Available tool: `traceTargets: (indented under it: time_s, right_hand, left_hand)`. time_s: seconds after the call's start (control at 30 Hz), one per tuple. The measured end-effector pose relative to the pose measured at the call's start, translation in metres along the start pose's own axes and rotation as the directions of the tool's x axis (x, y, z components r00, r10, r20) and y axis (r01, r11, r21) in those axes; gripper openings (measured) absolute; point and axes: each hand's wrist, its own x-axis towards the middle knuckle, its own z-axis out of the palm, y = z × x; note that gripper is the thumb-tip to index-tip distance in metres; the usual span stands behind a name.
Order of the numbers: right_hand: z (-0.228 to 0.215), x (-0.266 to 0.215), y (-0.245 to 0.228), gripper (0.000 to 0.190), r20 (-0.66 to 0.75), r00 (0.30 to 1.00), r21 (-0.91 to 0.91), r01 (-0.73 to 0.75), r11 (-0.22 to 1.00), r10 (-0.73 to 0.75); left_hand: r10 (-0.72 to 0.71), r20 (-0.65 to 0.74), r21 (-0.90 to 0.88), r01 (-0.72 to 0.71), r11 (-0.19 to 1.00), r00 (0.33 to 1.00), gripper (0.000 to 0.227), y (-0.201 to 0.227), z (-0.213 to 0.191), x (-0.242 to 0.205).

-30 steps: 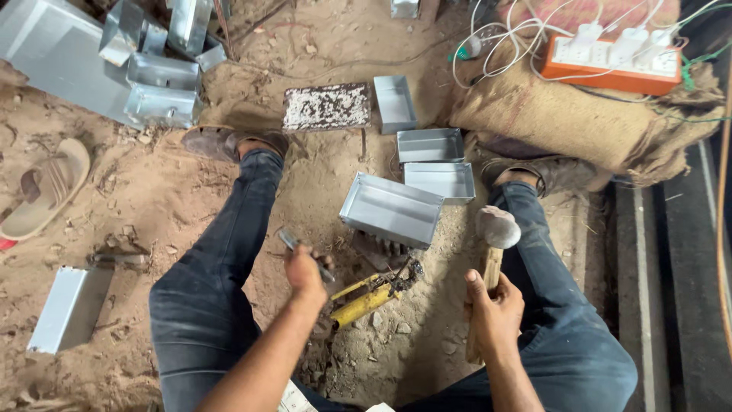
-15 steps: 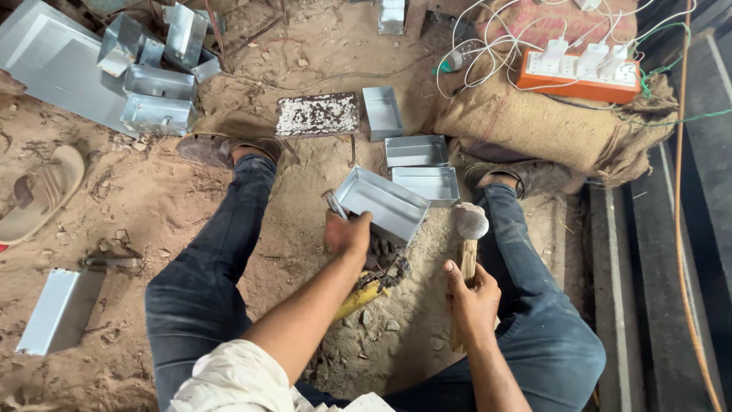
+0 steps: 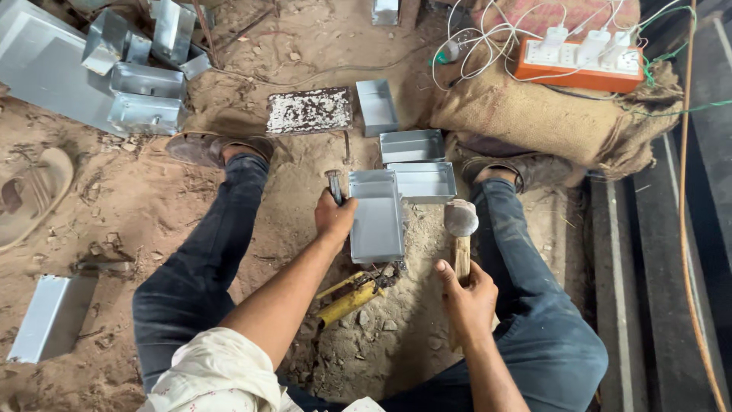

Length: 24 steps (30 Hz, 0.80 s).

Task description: The person sits on the ground and uses a hammer and a metal punch to shape and flatten the edges of small rectangular metal boxes. They repeatedly reposition the boxes and strike them to form the corners and smooth the surfaces.

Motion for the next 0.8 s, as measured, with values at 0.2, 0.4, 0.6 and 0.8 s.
traceTargets:
  time_s: [0.2,0.4,0.6,0.8]
  right_hand:
    - [0.003,-0.001,-0.005,0.043,0.041,0.999,0.0,-0.031,1.0,0.031]
    - [0.005,-0.002,-0.004,0.043,0.04,0.999,0.046,-0.026,0.999,0.024]
    - [0.004,-0.001,-0.003,0.042,0.043,0.998,0.064,-0.058,0.996,0.055]
    - [0.004,0.001,-0.001,0.044,0.039,0.998,0.044,-0.056,0.997,0.055]
  left_hand:
    - [-0.032,0.037,-0.076,0.035,0.996,0.999,0.034,0.012,-0.003,0.003]
    - [-0.187,0.063,-0.268,0.197,0.943,0.98,0.028,0.017,-0.036,-0.022]
    - [-0.528,0.266,-0.542,0.578,0.61,0.806,0.016,0.039,-0.098,-0.069]
    - [-0.479,0.448,-0.531,0.656,0.537,0.755,0.02,0.106,-0.145,-0.097]
